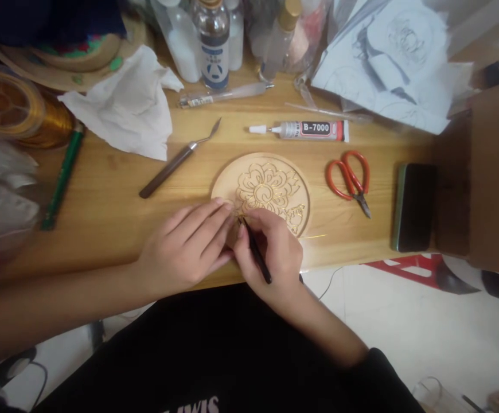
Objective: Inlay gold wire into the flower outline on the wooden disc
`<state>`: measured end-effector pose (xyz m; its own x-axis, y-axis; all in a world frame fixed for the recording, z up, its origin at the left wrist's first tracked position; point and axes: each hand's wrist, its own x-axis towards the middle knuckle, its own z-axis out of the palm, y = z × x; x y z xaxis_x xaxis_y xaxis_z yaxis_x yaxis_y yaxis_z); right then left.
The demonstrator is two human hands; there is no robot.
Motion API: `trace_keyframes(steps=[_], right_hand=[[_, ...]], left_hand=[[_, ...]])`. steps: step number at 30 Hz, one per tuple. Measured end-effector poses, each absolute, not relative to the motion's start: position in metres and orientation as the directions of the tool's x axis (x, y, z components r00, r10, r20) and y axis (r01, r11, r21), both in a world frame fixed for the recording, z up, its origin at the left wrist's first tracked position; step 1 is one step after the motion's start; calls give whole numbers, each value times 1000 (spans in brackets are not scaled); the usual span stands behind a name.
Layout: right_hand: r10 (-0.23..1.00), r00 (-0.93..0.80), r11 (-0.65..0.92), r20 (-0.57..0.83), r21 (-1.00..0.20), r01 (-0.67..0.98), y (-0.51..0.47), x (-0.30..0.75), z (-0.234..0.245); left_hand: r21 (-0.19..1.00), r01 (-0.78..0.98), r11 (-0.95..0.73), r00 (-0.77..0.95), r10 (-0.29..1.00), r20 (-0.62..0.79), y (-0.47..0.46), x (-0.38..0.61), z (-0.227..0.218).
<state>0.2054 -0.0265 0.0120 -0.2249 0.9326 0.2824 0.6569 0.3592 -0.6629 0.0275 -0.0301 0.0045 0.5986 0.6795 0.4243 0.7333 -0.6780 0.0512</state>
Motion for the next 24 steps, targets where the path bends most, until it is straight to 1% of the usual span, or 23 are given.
trace_keyframes(steps=[5, 10, 12, 16, 24], right_hand=[[926, -248, 377, 285, -644, 665, -27, 207, 11], [909, -299, 414, 291, -545, 729, -27, 204, 16], [909, -309, 414, 279, -523, 745, -26, 202, 20], [915, -334, 404, 227, -507, 762, -23, 197, 27], [910, -360, 413, 205, -516, 751, -20, 197, 27]], left_hand=[[33, 742, -670, 594, 679, 431, -30, 28, 4], [52, 735, -677, 591, 676, 440, -29, 29, 3], [65, 734, -676, 582, 675, 453, -29, 29, 3], [76, 728, -682, 580, 670, 464, -30, 29, 3], [84, 736, -671, 564, 678, 471, -29, 31, 3]])
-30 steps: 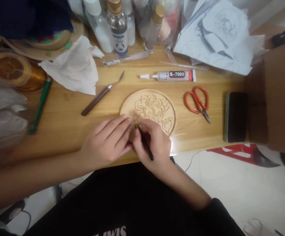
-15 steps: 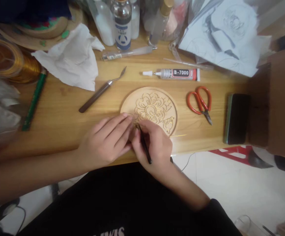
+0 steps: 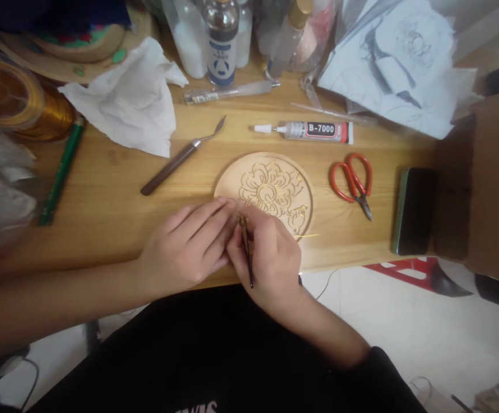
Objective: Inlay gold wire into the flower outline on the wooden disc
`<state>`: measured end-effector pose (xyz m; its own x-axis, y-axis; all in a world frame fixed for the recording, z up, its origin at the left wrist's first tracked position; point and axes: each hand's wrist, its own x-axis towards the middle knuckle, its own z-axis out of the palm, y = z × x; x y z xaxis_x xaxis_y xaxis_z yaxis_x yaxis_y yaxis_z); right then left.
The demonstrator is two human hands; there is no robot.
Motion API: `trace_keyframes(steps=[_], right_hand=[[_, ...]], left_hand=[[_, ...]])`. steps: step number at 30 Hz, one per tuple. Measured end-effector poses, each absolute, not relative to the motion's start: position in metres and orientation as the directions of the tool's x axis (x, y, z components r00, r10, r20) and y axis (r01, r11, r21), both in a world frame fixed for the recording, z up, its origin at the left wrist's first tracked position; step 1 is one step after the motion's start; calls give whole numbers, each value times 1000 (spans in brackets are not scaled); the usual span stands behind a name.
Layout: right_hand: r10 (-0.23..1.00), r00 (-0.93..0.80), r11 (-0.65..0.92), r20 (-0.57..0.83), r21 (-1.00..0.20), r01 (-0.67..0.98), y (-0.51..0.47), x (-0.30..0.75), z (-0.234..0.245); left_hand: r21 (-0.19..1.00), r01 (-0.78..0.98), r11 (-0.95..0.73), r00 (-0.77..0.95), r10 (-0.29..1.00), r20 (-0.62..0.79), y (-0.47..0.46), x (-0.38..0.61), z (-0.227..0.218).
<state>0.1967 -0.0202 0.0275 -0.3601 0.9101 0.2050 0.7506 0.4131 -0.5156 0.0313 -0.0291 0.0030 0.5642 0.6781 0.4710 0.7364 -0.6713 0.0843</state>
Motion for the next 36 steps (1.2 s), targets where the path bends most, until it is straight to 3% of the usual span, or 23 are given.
trace_keyframes(steps=[20, 36], right_hand=[[939, -341, 308, 54, -576, 757, -12, 194, 41], [804, -586, 538, 102, -543, 644, 6, 213, 40]], left_hand=[[77, 753, -653, 557, 696, 454, -31, 30, 2], [70, 767, -638, 545, 705, 453, -31, 32, 3]])
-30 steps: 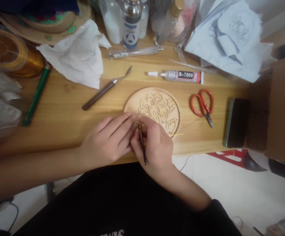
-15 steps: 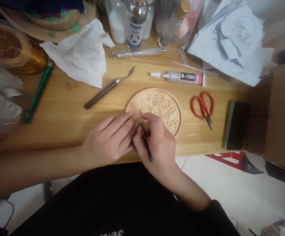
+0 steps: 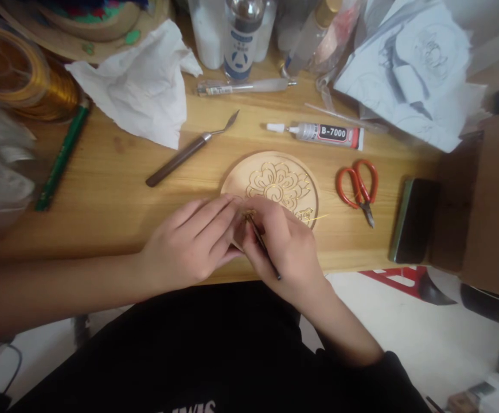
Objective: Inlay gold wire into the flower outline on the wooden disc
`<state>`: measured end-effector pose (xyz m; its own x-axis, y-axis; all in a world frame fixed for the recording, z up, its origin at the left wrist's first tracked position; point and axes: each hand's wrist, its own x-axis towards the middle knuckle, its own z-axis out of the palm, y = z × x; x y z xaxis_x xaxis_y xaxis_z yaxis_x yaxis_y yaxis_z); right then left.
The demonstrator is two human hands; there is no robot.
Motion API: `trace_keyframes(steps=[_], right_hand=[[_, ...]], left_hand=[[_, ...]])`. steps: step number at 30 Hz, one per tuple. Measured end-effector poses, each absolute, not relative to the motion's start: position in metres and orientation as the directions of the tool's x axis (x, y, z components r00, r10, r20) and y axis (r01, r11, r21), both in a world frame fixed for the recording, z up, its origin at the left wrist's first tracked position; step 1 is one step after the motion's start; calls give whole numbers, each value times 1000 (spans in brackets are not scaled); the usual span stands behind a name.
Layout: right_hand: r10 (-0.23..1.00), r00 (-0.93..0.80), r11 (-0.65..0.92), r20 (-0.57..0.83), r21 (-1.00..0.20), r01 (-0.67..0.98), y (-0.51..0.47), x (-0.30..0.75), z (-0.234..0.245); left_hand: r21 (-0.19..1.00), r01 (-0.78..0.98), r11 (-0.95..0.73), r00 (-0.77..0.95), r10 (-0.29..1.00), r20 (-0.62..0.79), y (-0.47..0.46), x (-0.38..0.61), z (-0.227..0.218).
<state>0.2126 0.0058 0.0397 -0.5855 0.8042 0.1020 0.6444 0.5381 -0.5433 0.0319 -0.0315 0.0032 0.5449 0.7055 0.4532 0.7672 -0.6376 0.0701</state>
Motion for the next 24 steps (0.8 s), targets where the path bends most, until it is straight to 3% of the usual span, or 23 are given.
trace_keyframes(steps=[15, 20, 24], right_hand=[[570, -797, 770, 200, -468, 433, 28, 224, 37], [557, -800, 780, 222, -472, 412, 32, 227, 35], [624, -731, 741, 276, -505, 442, 26, 230, 29]], left_hand=[[50, 765, -642, 559, 701, 443, -31, 31, 4], [50, 758, -650, 568, 696, 439, -31, 31, 4], [43, 751, -658, 579, 689, 436, -31, 30, 2]])
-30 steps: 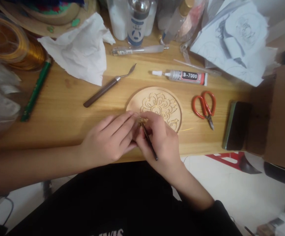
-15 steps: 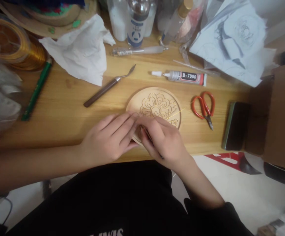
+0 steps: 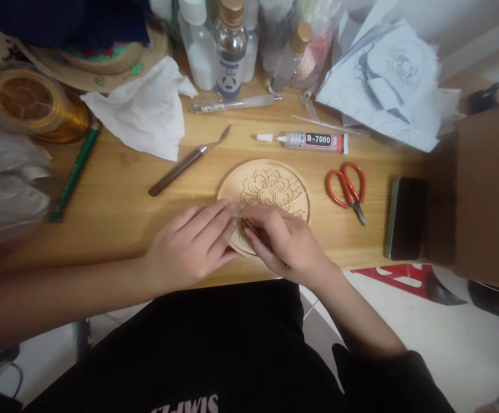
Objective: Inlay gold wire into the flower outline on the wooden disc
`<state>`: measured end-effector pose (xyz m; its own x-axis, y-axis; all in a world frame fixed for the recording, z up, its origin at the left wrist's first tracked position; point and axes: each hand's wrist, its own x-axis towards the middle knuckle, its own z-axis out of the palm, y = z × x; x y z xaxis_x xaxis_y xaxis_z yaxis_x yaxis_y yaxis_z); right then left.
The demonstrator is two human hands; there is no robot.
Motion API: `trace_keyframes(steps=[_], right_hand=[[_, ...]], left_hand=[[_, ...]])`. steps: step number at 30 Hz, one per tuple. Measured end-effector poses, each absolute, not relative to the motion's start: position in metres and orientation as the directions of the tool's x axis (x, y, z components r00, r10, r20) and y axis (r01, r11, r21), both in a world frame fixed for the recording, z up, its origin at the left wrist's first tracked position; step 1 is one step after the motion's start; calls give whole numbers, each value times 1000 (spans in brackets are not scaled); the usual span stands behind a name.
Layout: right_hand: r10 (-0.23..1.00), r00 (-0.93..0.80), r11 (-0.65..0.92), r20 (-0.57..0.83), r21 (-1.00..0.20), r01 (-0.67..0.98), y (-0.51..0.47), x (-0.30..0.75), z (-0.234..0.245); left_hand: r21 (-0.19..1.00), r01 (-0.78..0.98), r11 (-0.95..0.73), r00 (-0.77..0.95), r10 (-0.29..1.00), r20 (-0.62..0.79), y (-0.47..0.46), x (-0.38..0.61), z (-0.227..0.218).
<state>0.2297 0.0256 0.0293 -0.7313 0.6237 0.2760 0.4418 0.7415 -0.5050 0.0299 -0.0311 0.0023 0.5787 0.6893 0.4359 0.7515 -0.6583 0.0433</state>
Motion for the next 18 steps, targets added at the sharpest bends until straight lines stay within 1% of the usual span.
trace_keyframes(steps=[4, 6, 14, 18], right_hand=[[766, -585, 620, 265, -545, 564, 14, 231, 26], [800, -543, 582, 255, -551, 599, 10, 231, 25], [749, -608, 620, 263, -601, 505, 13, 230, 21], [742, -623, 625, 246, -589, 513, 15, 229, 24]], left_hand=[[38, 751, -659, 579, 686, 441, -31, 29, 1], [42, 750, -661, 577, 683, 449, -31, 29, 1], [59, 745, -664, 576, 686, 444, -31, 29, 1], [55, 742, -668, 584, 684, 437, -30, 29, 1]])
